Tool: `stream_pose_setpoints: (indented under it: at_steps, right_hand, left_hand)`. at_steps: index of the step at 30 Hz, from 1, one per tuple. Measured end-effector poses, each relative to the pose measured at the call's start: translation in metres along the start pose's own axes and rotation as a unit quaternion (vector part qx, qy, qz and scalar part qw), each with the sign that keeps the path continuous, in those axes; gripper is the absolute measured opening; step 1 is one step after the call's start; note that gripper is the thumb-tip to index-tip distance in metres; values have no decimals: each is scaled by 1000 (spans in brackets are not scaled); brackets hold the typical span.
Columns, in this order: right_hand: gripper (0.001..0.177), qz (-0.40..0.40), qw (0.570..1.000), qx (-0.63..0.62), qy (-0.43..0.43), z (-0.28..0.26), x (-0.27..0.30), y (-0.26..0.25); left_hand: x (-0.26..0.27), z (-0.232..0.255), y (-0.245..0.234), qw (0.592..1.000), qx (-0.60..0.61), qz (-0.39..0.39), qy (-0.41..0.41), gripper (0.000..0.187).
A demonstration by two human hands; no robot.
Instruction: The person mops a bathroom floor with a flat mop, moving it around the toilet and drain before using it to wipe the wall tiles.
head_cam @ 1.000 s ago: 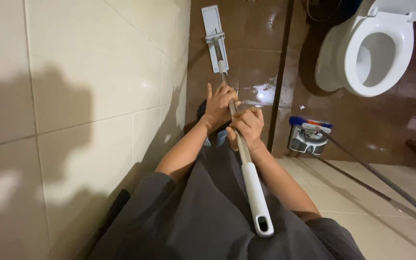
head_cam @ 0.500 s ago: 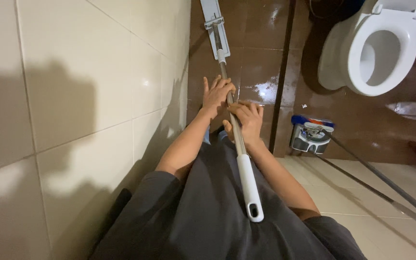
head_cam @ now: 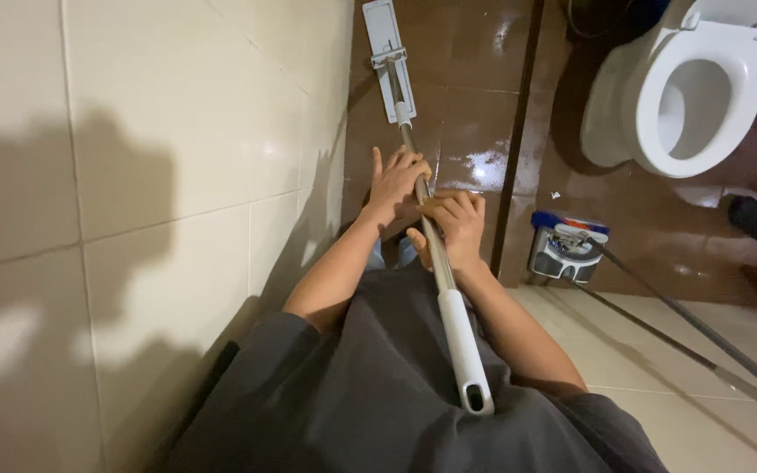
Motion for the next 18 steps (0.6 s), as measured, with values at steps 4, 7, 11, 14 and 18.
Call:
stream_pose_setpoints:
  at_steps: [4, 7, 11, 14, 18]
  right_hand:
    - [39, 18, 1000, -13, 4, 10, 10, 9]
    - [33, 42, 998, -34, -16, 12, 9, 9]
    - [28, 41, 998, -37, -21, 6, 3, 7]
    - [27, 45, 998, -44, -22, 9, 4, 9]
    - [28, 49, 997, -48, -24, 10, 5, 8]
  left_hand:
    - [-4, -5, 11, 1000, 6, -14, -6, 31]
    - [-9, -11, 26, 1000, 12, 8, 9, 29]
    - [-4, -3, 6, 999, 12, 30, 11, 27]
    - [-2, 4, -1, 1000, 24, 4, -5, 36]
    - [-6, -11, 19, 999, 43, 23, 6, 29]
Point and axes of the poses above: each hand's wrist, its own x-axis away from the middle knuckle, its own y-axis out of the palm, z = x × y, the point moved 6 cm from there along -x, towards the middle knuckle, and after that the axes turned 1 degree about y, right-handed, at the moved point
